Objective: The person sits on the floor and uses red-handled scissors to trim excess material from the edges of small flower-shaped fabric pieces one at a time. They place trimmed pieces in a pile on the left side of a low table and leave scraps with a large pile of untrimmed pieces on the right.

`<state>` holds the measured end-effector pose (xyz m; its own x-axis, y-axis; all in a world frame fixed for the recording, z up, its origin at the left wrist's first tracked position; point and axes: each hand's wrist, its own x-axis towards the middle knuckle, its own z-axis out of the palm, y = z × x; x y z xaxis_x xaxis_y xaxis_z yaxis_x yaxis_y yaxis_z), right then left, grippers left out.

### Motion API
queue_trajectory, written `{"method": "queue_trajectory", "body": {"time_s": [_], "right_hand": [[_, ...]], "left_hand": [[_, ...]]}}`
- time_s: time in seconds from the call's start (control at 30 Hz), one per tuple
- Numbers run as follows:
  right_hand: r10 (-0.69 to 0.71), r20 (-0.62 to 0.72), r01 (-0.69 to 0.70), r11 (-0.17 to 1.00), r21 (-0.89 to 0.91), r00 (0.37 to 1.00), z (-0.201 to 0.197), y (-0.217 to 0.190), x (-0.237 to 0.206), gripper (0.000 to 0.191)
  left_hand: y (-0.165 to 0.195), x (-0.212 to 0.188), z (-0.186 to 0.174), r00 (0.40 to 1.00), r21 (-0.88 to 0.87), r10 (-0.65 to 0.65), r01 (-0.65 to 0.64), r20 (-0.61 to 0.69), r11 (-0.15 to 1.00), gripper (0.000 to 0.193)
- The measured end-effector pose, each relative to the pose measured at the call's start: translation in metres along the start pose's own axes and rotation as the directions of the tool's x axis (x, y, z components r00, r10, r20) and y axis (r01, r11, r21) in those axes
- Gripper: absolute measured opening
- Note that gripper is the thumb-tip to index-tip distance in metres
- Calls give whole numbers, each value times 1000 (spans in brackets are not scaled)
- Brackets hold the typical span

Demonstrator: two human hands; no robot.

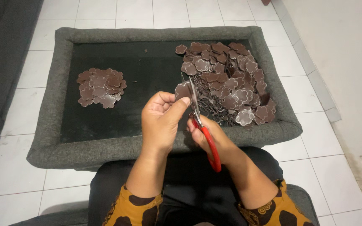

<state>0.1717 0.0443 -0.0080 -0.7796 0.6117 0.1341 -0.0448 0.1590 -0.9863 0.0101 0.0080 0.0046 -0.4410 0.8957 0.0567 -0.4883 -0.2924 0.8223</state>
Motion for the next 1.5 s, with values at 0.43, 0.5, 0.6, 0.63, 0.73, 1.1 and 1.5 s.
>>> {"method": "queue_trajectory", "body": {"time_s": [0.43,0.5,0.6,0.63,0.73,1.1,1.5], "right_hand": [[117,-49,-117,993,-2,992,1,7,0,36],[71,-43,-72,997,-32,997,1,7,1,39],[99,-24,-100,992,-80,995,-1,5,1,42],[65,5,-64,995,-74,998,-1,4,1,43],[-8,69,10,999,-39,998,-2,1,-1,44],[2,40,-4,1000,29,999,-1,5,0,34],[-40,71,43,998,-47,997,-5,6,0,45]], "left_hand": [[0,-2,-1,1000,6,17,-17,-3,1000,11],[1,-1,-2,1000,-21,28,-28,8,999,12],[5,2,-6,1000,59,18,-18,-4,998,11],[6,3,-8,1000,28,12,-13,23,1000,11],[6,3,-10,997,-23,-1,2,75,1000,12],[4,2,-6,999,0,20,-20,42,1000,11],[5,2,-6,996,-29,57,-55,71,998,13]]}}
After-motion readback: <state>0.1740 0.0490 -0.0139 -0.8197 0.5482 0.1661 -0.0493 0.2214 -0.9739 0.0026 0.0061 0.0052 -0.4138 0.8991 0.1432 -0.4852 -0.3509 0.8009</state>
